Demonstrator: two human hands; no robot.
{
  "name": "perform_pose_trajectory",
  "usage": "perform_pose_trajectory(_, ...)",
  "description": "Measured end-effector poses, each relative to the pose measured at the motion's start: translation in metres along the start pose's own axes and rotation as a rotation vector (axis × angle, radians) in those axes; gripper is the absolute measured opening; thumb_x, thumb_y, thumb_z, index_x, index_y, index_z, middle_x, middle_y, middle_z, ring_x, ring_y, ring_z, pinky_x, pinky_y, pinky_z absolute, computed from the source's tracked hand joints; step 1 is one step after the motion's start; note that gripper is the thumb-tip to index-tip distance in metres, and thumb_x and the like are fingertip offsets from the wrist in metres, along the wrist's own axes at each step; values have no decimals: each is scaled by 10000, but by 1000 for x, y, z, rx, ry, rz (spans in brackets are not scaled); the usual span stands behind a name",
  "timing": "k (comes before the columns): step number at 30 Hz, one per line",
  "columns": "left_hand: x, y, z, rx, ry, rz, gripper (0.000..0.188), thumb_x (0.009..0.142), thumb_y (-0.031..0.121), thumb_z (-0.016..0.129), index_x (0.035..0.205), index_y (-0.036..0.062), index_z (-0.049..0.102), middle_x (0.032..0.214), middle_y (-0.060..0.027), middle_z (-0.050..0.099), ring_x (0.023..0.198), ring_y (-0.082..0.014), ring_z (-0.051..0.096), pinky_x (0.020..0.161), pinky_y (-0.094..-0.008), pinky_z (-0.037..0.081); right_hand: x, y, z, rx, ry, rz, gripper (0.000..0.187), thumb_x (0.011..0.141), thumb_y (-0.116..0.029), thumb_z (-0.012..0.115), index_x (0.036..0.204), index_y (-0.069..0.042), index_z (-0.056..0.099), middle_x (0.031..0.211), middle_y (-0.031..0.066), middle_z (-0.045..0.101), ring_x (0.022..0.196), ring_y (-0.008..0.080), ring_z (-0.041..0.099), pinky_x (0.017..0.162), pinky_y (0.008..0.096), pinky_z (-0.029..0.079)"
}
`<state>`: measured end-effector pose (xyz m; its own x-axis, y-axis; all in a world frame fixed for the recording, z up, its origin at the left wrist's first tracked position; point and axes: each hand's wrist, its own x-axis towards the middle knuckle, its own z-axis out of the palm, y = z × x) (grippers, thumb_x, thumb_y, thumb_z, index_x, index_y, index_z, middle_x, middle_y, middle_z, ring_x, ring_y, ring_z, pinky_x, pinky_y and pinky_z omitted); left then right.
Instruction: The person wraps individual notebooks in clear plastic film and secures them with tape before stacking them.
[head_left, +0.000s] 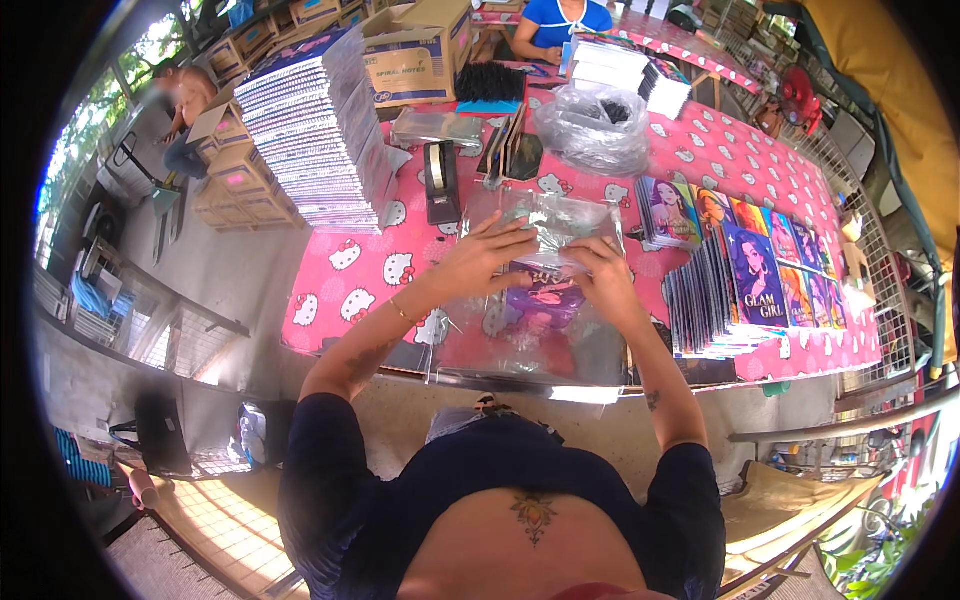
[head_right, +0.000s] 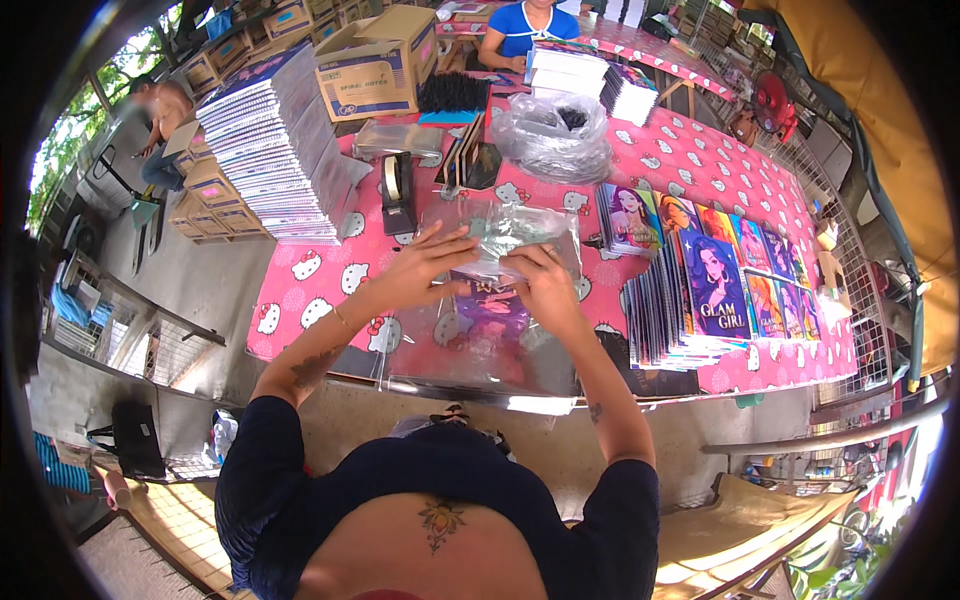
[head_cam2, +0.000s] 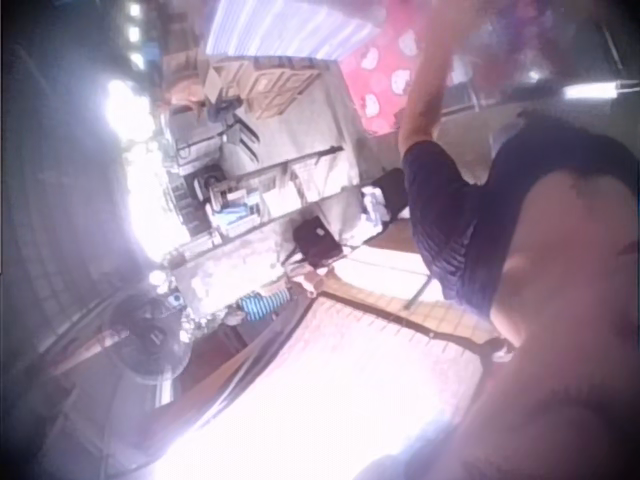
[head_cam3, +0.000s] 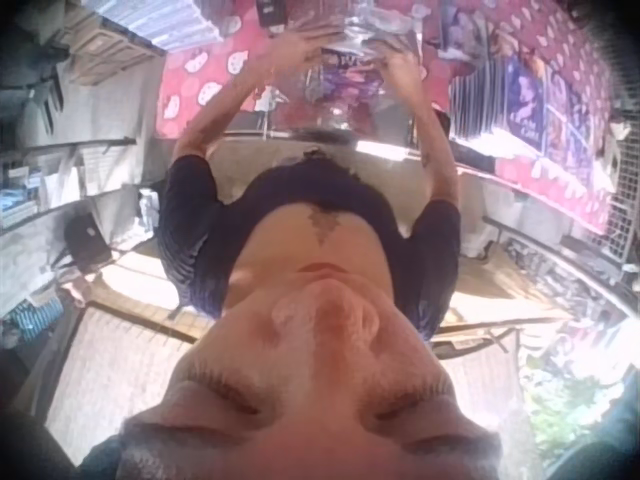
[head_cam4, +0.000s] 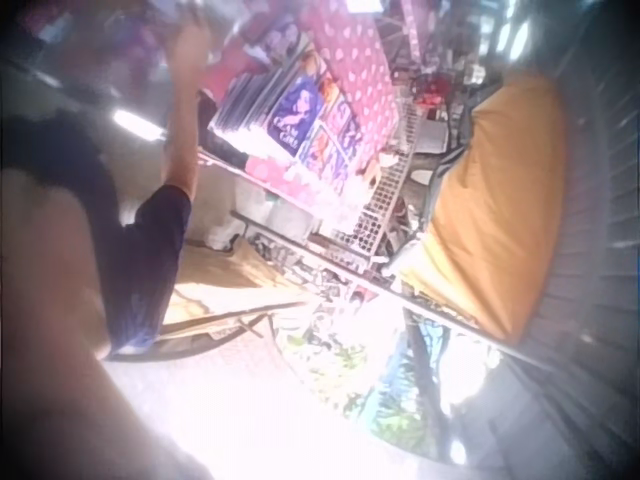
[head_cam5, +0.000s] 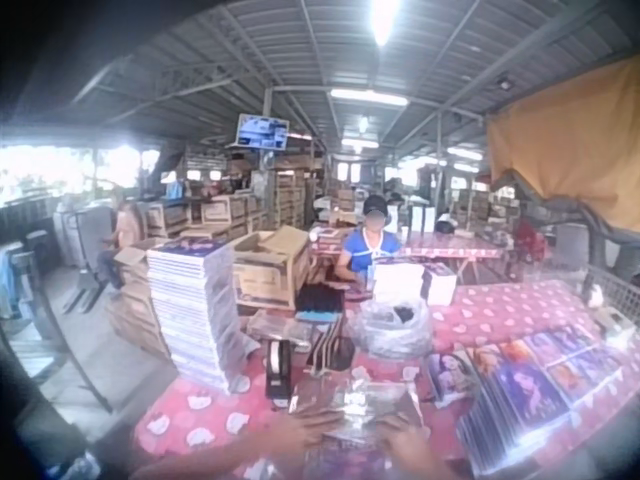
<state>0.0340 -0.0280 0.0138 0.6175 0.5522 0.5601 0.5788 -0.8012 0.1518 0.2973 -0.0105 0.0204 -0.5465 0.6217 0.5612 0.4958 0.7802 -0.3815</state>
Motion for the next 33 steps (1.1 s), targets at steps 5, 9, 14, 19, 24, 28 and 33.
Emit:
perform_pose_trajectory(5,19,-9,-7,-325,-196,-304,380,845,197,722,1194,62,657,1267,-146,600,1087,-272,601,867,-408,494,16,-3,-13,-30,-219,208,219,725,-92,771,913,-62,664,956,103,672,886,310,644,766,436,493)
perform_pose_trajectory(9,58,0,-10,-267,-350,-563,345,809,198,754,1107,47,668,1144,-177,628,956,-303,617,799,-379,500,35,0,-24,-13,-398,328,264,724,-160,802,923,-79,648,928,89,675,860,326,650,753,424,497)
perform_pose_trajectory(14,52,-27,23,-183,-160,-420,357,806,259,780,1044,31,641,1019,-136,654,912,-237,621,797,-327,486,51,42,-23,-69,-275,67,336,724,-193,824,985,-88,641,925,73,697,829,278,670,739,389,504)
perform_pose_trajectory(19,57,-76,32,-999,-419,-702,449,817,339,782,1056,-19,651,1045,-89,637,996,-159,573,841,-296,452,44,74,-1,729,-382,562,385,817,-166,795,1125,-53,593,930,40,656,880,128,615,785,275,490)
perform_pose_trajectory(24,80,-71,57,-1078,-256,-860,357,871,311,725,1032,-6,695,925,-44,687,894,-193,646,830,-319,476,29,86,14,727,-226,513,325,825,-105,768,1104,-27,619,912,32,656,834,117,605,738,265,484)
perform_pose_trajectory(28,10,-149,73,-89,379,-1049,295,789,255,725,1002,52,724,880,-124,714,777,-335,658,747,-401,520,29,79,16,728,-240,575,303,845,-134,749,1101,-27,627,943,24,632,870,111,586,784,267,472)
perform_pose_trajectory(33,-67,-198,67,-587,550,-1471,388,725,309,801,952,8,711,908,-117,710,870,-256,647,749,-399,520,30,77,13,702,-245,607,305,857,-150,736,1111,-22,627,941,19,623,871,108,580,796,259,462)
